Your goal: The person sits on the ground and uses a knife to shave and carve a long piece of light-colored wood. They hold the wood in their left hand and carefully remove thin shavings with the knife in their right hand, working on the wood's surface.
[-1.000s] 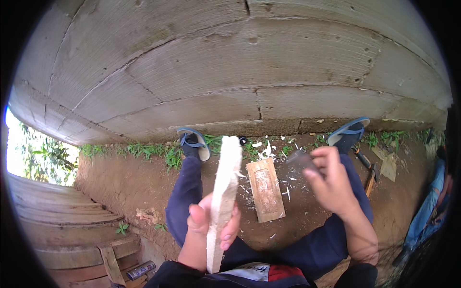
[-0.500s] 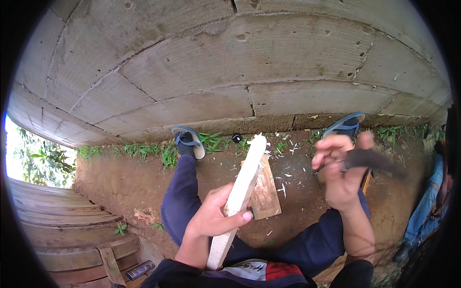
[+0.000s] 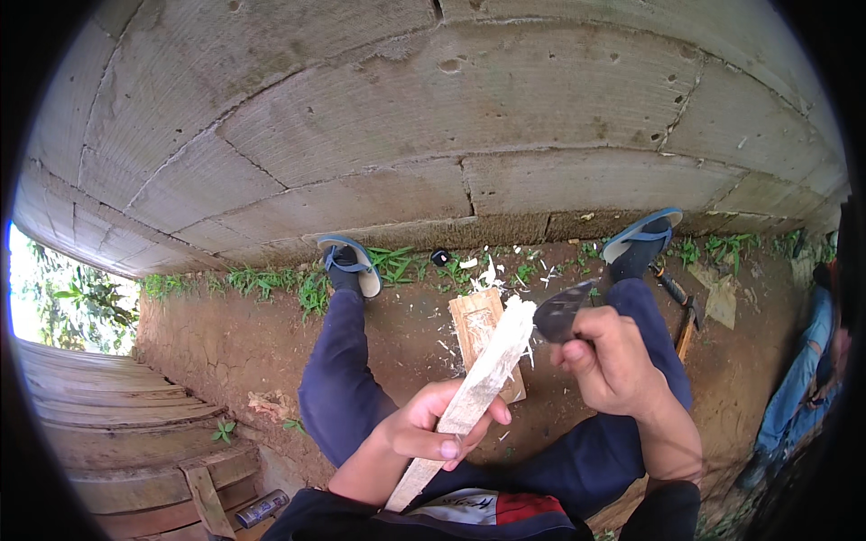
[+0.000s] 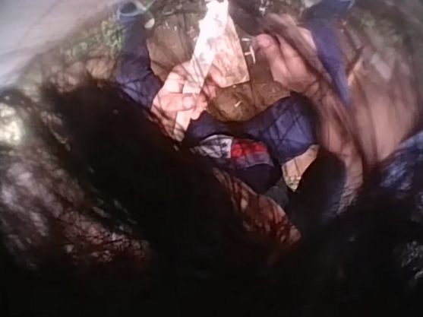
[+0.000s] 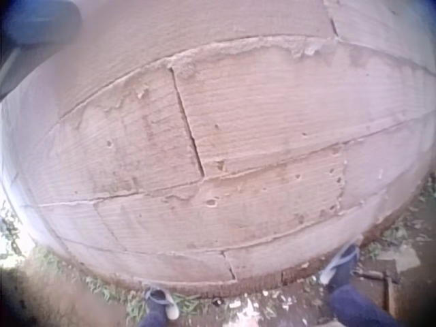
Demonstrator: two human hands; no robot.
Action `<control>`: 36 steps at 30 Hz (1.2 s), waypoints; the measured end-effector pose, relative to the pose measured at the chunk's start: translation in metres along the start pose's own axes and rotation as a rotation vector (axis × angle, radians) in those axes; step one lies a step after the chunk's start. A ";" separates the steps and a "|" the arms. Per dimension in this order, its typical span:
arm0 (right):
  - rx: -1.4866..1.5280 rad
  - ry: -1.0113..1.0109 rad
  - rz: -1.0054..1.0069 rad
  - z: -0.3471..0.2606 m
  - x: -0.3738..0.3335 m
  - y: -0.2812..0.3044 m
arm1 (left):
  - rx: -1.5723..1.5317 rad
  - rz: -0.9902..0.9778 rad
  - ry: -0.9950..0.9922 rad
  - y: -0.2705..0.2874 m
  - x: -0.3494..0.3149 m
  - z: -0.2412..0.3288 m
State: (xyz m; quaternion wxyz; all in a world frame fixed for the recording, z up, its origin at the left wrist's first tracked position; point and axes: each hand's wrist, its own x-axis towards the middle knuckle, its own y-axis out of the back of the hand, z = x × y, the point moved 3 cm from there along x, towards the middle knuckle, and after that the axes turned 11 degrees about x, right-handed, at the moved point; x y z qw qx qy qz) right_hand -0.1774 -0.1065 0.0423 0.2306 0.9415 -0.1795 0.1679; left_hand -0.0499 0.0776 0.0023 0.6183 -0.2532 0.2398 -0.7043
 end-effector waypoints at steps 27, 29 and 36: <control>-0.097 -0.206 0.188 -0.009 -0.002 0.031 | 0.469 0.176 0.137 -0.006 0.021 -0.019; -0.207 -0.157 0.036 -0.013 -0.007 0.010 | 0.461 0.209 0.172 -0.005 0.018 -0.019; 0.013 -0.199 0.041 -0.007 -0.007 0.023 | 0.523 0.340 0.153 -0.002 0.018 -0.013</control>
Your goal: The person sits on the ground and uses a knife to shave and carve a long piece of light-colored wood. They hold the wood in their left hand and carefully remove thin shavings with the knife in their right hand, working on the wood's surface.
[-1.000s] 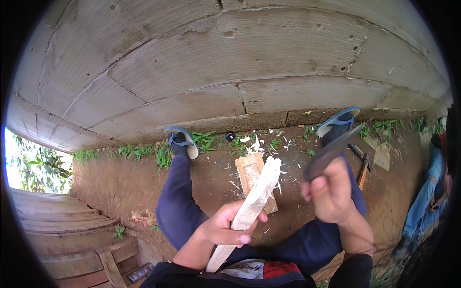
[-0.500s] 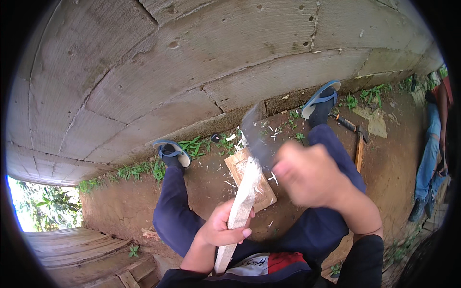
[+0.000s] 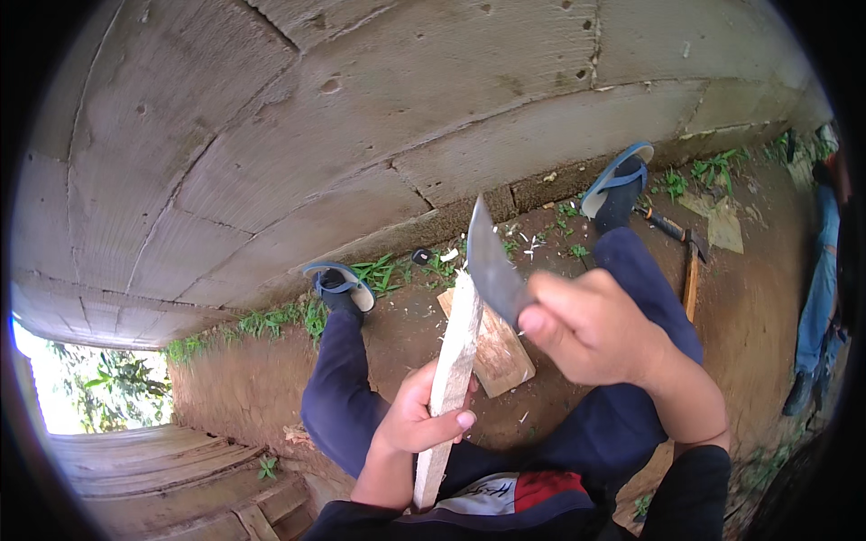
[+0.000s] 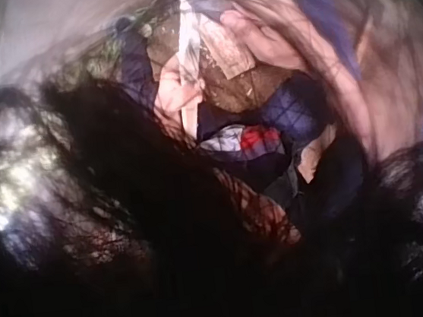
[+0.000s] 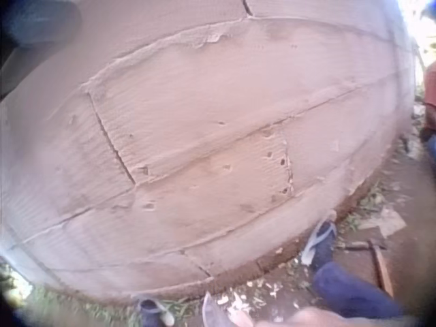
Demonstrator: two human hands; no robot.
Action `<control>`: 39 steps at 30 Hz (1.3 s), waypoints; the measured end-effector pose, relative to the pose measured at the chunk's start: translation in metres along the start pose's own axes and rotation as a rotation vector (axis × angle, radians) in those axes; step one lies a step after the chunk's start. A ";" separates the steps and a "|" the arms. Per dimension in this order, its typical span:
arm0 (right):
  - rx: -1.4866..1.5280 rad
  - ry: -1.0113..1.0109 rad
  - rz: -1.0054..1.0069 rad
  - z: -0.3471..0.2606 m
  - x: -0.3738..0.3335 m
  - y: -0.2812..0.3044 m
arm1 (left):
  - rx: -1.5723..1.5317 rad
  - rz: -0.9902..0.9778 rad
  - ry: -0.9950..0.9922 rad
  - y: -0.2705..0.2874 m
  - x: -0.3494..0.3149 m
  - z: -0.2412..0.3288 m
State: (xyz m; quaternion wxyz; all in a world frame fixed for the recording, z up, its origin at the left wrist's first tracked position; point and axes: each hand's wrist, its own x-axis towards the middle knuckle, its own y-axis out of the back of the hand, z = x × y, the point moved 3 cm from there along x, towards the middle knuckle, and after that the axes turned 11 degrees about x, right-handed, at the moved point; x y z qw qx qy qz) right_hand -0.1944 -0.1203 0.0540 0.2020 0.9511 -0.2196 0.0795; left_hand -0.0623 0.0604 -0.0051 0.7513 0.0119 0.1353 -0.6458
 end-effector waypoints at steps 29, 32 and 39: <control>-0.428 0.185 -0.020 -0.006 0.000 -0.011 | -0.158 -0.132 -0.160 0.006 -0.012 0.003; -0.509 0.166 0.021 -0.005 0.007 0.002 | -0.134 -0.120 -0.126 0.006 -0.010 0.001; -0.526 0.166 -0.034 -0.005 0.006 -0.005 | -0.102 -0.093 -0.128 0.007 -0.009 0.000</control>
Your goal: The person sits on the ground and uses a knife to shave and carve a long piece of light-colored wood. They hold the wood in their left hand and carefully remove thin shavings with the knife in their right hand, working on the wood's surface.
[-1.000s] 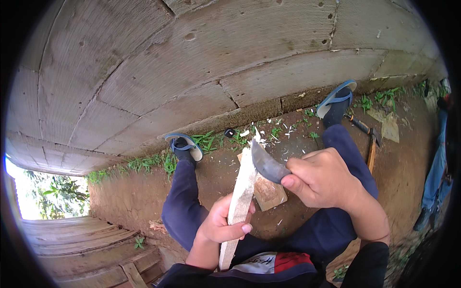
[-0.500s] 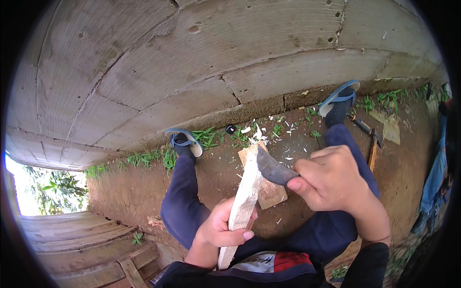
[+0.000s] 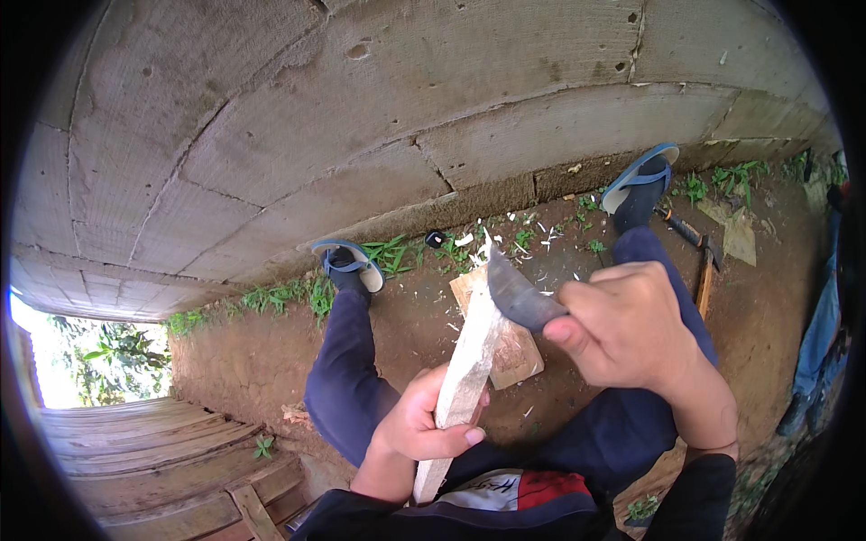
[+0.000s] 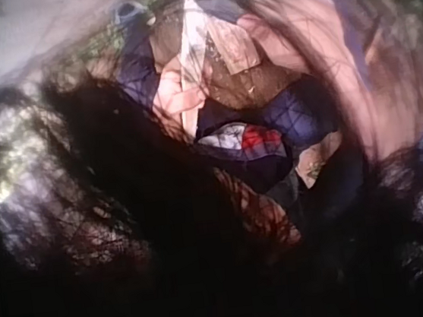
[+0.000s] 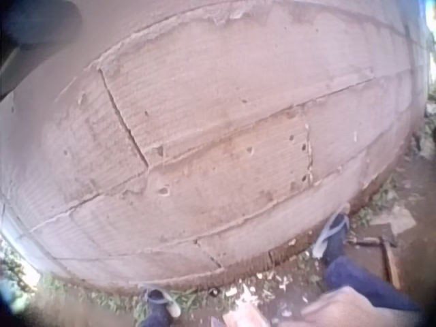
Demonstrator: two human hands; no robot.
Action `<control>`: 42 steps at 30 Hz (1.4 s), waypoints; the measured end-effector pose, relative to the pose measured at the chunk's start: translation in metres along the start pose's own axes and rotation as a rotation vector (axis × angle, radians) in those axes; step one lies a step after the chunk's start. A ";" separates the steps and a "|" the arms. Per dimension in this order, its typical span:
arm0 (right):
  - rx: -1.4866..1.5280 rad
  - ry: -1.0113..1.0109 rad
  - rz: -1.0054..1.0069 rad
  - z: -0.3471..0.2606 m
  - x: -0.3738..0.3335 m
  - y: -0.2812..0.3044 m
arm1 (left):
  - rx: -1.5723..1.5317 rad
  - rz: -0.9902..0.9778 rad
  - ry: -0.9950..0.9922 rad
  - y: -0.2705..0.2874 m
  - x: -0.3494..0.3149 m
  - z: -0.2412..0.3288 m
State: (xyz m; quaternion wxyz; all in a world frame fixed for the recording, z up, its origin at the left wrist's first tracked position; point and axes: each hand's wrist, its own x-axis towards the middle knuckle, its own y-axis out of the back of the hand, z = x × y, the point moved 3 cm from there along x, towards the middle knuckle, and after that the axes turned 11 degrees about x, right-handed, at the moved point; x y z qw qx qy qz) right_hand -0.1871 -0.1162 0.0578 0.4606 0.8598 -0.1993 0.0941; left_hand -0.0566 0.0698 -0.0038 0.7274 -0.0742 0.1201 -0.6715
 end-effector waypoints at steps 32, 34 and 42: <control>0.714 -0.501 0.272 0.025 -0.003 0.002 | -0.953 -0.582 -0.234 -0.009 -0.001 0.001; 0.750 -0.505 0.250 0.016 -0.001 0.002 | -0.870 -0.530 -0.234 -0.008 -0.001 0.006; 0.931 -0.569 0.169 0.006 0.007 -0.036 | 0.294 0.214 0.167 -0.004 0.011 0.018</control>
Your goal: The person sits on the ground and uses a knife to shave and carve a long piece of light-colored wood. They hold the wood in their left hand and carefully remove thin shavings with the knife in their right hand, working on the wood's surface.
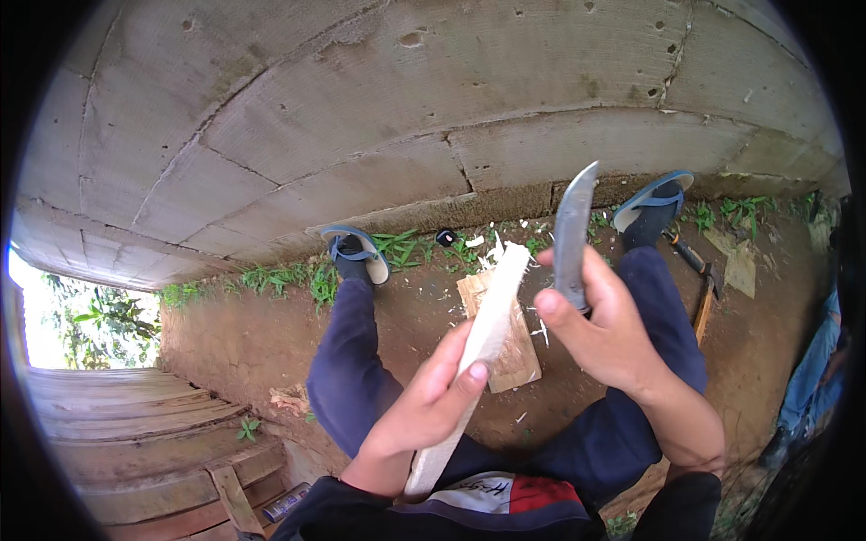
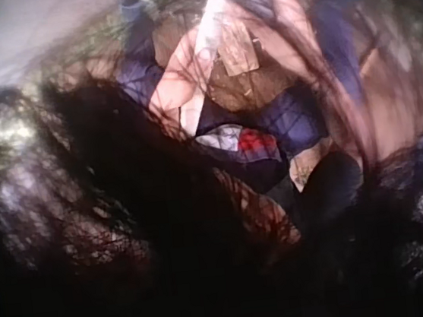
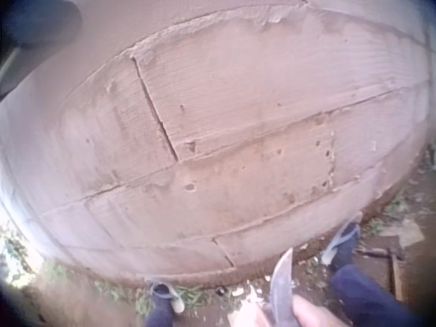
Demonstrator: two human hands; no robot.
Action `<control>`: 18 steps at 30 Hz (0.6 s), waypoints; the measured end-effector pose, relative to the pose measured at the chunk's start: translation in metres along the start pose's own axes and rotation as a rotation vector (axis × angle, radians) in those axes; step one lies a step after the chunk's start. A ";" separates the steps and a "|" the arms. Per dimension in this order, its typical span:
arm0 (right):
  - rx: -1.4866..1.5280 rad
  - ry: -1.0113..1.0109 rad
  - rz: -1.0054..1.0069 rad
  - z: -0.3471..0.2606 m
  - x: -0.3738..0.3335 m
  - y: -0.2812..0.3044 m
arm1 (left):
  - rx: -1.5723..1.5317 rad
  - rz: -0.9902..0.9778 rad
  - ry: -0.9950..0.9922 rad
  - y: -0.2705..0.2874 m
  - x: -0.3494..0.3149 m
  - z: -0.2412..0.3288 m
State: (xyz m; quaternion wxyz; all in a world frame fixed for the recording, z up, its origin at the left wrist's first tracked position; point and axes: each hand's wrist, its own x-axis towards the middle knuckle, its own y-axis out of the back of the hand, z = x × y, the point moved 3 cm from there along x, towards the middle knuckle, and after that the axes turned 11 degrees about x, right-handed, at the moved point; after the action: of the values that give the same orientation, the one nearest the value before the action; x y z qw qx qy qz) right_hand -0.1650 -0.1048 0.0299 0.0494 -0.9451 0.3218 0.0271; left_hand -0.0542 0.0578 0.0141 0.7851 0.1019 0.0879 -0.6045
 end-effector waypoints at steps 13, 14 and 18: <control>0.413 -0.109 0.059 -0.014 0.024 0.003 | -0.382 -0.489 0.132 0.012 -0.005 -0.016; 0.443 -0.073 0.078 -0.013 0.028 0.008 | -0.418 -0.467 0.161 0.011 -0.005 -0.019; 0.391 0.076 0.221 -0.010 0.037 0.027 | -0.396 -0.290 0.081 0.019 -0.003 -0.030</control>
State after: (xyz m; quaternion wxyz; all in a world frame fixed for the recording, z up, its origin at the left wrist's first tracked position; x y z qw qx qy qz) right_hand -0.1522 -0.1495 0.0347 0.2160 -0.8769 0.4243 -0.0662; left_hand -0.0374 0.0736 -0.0132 0.6908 -0.0435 0.2496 -0.6772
